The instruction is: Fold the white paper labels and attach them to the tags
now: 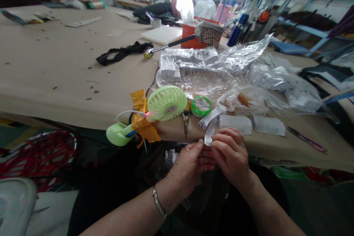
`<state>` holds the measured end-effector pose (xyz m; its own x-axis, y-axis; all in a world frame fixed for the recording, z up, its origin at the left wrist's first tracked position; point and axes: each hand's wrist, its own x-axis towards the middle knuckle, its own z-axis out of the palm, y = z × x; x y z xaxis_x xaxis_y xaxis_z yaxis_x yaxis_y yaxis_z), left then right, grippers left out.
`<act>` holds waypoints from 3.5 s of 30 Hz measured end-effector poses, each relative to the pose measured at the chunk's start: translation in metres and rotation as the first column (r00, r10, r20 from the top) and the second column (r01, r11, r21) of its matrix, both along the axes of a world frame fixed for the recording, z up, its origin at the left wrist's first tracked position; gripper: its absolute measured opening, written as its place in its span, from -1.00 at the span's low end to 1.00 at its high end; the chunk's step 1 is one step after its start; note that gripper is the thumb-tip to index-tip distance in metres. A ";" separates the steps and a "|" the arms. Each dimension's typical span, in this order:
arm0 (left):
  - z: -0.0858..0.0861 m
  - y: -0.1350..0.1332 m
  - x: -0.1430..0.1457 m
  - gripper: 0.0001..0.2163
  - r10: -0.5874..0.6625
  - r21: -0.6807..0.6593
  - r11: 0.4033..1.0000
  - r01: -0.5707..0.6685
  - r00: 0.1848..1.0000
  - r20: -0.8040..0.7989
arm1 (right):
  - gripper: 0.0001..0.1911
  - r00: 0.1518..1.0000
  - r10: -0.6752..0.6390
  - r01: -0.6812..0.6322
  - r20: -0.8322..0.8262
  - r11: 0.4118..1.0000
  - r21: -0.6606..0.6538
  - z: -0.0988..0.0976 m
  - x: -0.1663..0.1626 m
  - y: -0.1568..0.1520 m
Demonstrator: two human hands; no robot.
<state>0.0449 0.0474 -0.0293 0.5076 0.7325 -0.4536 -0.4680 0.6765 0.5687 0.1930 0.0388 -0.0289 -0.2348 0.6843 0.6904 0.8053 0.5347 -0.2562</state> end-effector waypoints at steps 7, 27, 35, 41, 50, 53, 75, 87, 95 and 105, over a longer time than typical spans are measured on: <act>0.001 0.003 0.005 -0.82 0.059 -0.121 0.991 -0.056 0.998 0.024 | -0.84 0.958 0.286 -0.281 0.031 0.952 -0.120 0.009 -0.005 -0.036; -0.015 -0.013 -0.017 -0.83 -0.080 -0.061 0.996 0.068 0.972 -0.222 | -0.86 0.983 -0.183 0.183 0.001 0.983 0.010 0.047 0.022 0.041; -0.011 -0.017 -0.009 -0.85 -0.116 -0.135 0.987 0.083 0.960 -0.254 | -0.71 0.933 -0.269 0.295 0.238 0.952 -0.078 0.006 0.053 -0.008; -0.005 -0.018 -0.001 -0.87 -0.126 -0.148 0.985 0.089 0.958 -0.259 | -0.73 0.904 -0.313 0.321 0.292 0.947 0.020 -0.013 0.046 -0.015; 0.003 -0.009 0.011 -0.90 -0.148 -0.126 0.985 0.121 0.961 -0.235 | -0.83 0.961 -0.247 0.244 0.127 0.969 0.045 -0.009 0.058 -0.010; 0.009 -0.006 0.011 -0.90 -0.184 -0.168 0.974 0.150 0.959 -0.214 | -0.79 0.982 -0.191 0.191 -0.011 0.979 0.066 -0.004 0.056 -0.014; 0.009 -0.009 0.003 -0.92 -0.220 -0.144 0.960 0.240 0.965 0.145 | -0.86 0.933 0.357 -0.358 -0.033 0.921 -0.154 -0.006 0.019 -0.043; 0.013 -0.011 0.007 -0.87 -0.272 -0.174 0.952 0.251 0.955 -0.114 | -0.39 0.806 -0.508 0.536 0.303 0.844 -0.011 -0.008 0.123 -0.033; 0.009 -0.015 0.008 -0.86 -0.283 -0.193 0.947 0.256 0.951 -0.128 | -0.77 0.860 -0.418 0.442 0.293 0.897 -0.018 -0.014 0.141 -0.043; 0.014 -0.013 0.009 -0.87 -0.300 -0.182 0.943 0.277 0.948 -0.108 | -0.83 0.944 -0.202 0.199 -0.260 0.979 -0.039 0.002 0.091 -0.054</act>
<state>0.0535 0.0347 -0.0155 0.6136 0.4745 -0.6312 -0.1672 0.8593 0.4834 0.2836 -0.0154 -0.0267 0.0958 0.7075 0.7002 0.7992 0.3647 -0.4778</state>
